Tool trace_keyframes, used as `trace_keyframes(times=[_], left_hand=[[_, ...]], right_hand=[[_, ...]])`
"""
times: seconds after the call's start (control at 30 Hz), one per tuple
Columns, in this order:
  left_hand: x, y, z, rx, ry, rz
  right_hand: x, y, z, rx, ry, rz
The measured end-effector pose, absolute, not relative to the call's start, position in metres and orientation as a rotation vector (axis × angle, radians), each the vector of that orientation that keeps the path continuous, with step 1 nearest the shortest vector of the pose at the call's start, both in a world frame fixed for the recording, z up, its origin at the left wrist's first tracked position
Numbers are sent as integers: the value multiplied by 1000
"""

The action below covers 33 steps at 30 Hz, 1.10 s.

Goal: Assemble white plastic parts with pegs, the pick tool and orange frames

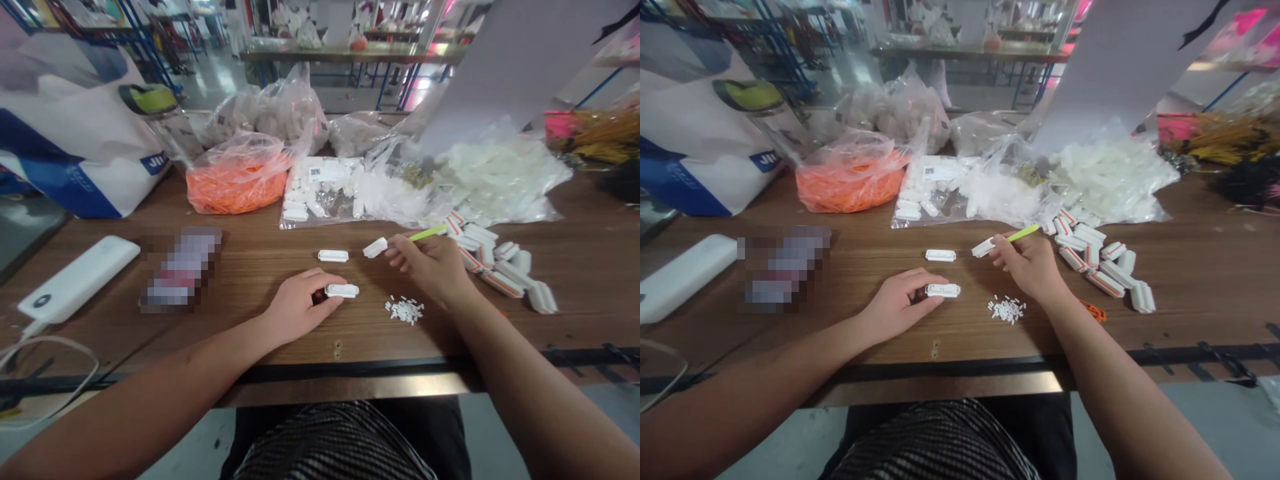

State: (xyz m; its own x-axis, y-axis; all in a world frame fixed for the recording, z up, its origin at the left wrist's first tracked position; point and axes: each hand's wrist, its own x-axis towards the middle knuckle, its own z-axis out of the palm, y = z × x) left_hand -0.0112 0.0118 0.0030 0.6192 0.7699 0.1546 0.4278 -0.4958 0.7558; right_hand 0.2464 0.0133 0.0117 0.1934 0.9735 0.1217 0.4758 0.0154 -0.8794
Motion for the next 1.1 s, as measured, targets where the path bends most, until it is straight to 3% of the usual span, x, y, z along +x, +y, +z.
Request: trace_keyframes(times=[0.37, 1.1], left_hand=[[-12, 13, -2, 2114, 900, 706], [-8, 10, -9, 2052, 887, 800]], right_hand=[[212, -12, 23, -1217, -1279, 1369], [192, -21, 16, -1203, -1364, 1140]])
